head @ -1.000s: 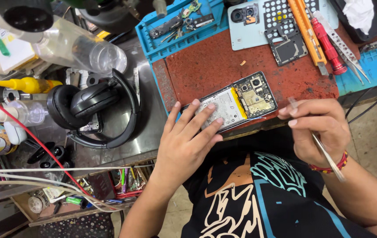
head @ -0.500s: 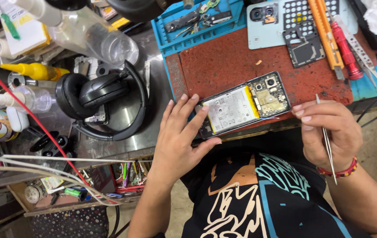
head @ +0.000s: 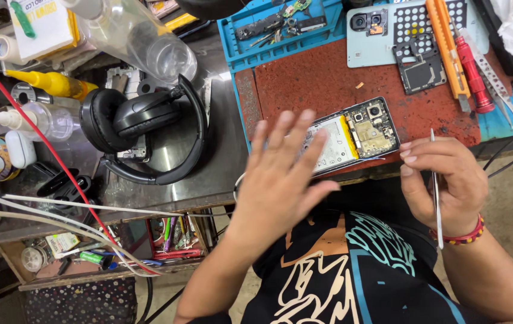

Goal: The person works on the internal components of a disassembled phone on a repair bench, using a probe to disconnect or reconnect internal cables and then cleaning parts of the device with a cloth.

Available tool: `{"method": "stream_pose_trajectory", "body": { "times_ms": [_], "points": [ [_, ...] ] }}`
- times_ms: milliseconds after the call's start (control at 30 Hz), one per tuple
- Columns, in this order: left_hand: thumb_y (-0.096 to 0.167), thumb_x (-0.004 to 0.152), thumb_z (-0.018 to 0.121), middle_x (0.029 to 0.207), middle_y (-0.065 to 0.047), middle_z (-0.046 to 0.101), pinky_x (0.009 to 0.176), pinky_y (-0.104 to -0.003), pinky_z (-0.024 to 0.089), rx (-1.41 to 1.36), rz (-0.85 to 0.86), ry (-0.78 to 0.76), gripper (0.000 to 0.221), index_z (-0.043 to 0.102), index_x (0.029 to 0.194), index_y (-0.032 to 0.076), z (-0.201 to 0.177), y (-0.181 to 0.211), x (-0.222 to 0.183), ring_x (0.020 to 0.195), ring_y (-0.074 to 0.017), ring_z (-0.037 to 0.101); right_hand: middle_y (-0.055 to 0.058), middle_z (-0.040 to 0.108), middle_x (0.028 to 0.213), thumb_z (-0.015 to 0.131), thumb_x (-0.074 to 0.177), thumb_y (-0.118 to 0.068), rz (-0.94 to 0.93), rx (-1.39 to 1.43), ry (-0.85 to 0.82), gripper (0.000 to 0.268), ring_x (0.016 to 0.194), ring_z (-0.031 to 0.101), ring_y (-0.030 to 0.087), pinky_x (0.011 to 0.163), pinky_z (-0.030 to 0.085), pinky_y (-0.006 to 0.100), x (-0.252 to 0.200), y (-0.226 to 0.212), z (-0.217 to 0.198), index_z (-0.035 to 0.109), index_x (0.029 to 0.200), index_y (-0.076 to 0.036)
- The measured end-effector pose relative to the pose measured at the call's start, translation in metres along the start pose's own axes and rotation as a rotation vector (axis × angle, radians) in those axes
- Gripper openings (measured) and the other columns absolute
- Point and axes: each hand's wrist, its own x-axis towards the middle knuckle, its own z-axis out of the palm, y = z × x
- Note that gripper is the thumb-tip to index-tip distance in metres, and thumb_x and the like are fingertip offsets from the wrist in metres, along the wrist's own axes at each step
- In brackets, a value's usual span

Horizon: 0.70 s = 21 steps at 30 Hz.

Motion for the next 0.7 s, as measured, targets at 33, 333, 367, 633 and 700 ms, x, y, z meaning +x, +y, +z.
{"method": "stream_pose_trajectory", "body": {
  "times_ms": [33, 333, 367, 633, 700],
  "points": [
    [0.045, 0.09, 0.078, 0.164, -0.018, 0.038, 0.13, -0.058, 0.021, -0.02, 0.037, -0.04, 0.085, 0.042, 0.156, 0.006, 0.003, 0.005, 0.006, 0.155, -0.0386, 0.032, 0.014, 0.068, 0.107, 0.069, 0.094, 0.009, -0.002, -0.001, 0.0, 0.015, 0.098, 0.072, 0.026, 0.09, 0.058, 0.033, 0.0, 0.0, 0.0, 0.062, 0.104, 0.0],
    [0.039, 0.085, 0.078, 0.159, -0.014, 0.043, 0.124, -0.052, 0.03, 0.142, 0.058, -0.155, 0.083, 0.043, 0.154, 0.007, 0.013, 0.017, 0.024, 0.147, -0.0328, 0.042, 0.013, 0.068, 0.104, 0.069, 0.092, 0.007, -0.015, 0.047, 0.024, 0.014, 0.102, 0.072, 0.027, 0.09, 0.059, 0.034, -0.006, 0.01, -0.009, 0.062, 0.101, -0.001],
    [0.039, 0.085, 0.078, 0.159, -0.014, 0.043, 0.124, -0.052, 0.03, 0.145, 0.059, -0.156, 0.083, 0.043, 0.154, 0.007, 0.011, 0.016, 0.025, 0.147, -0.0328, 0.042, 0.013, 0.069, 0.104, 0.069, 0.094, 0.007, -0.02, 0.041, 0.011, 0.014, 0.102, 0.072, 0.026, 0.092, 0.058, 0.033, -0.007, 0.011, -0.009, 0.063, 0.103, -0.001],
    [0.046, 0.08, 0.081, 0.138, -0.018, 0.051, 0.107, -0.05, 0.04, 0.083, 0.139, -0.072, 0.081, 0.052, 0.144, 0.006, 0.002, 0.011, 0.04, 0.127, -0.0365, 0.051, 0.013, 0.069, 0.105, 0.071, 0.095, 0.006, -0.021, 0.059, 0.0, 0.015, 0.102, 0.072, 0.024, 0.093, 0.058, 0.032, -0.007, 0.013, -0.01, 0.063, 0.105, -0.002],
    [0.047, 0.08, 0.081, 0.137, -0.018, 0.052, 0.106, -0.05, 0.04, 0.081, 0.146, -0.089, 0.081, 0.053, 0.144, 0.006, -0.001, 0.011, 0.043, 0.126, -0.0362, 0.051, 0.013, 0.069, 0.109, 0.071, 0.094, 0.007, -0.015, 0.06, -0.015, 0.015, 0.101, 0.072, 0.024, 0.092, 0.058, 0.032, -0.006, 0.01, -0.012, 0.063, 0.103, -0.002]
  ]
}}
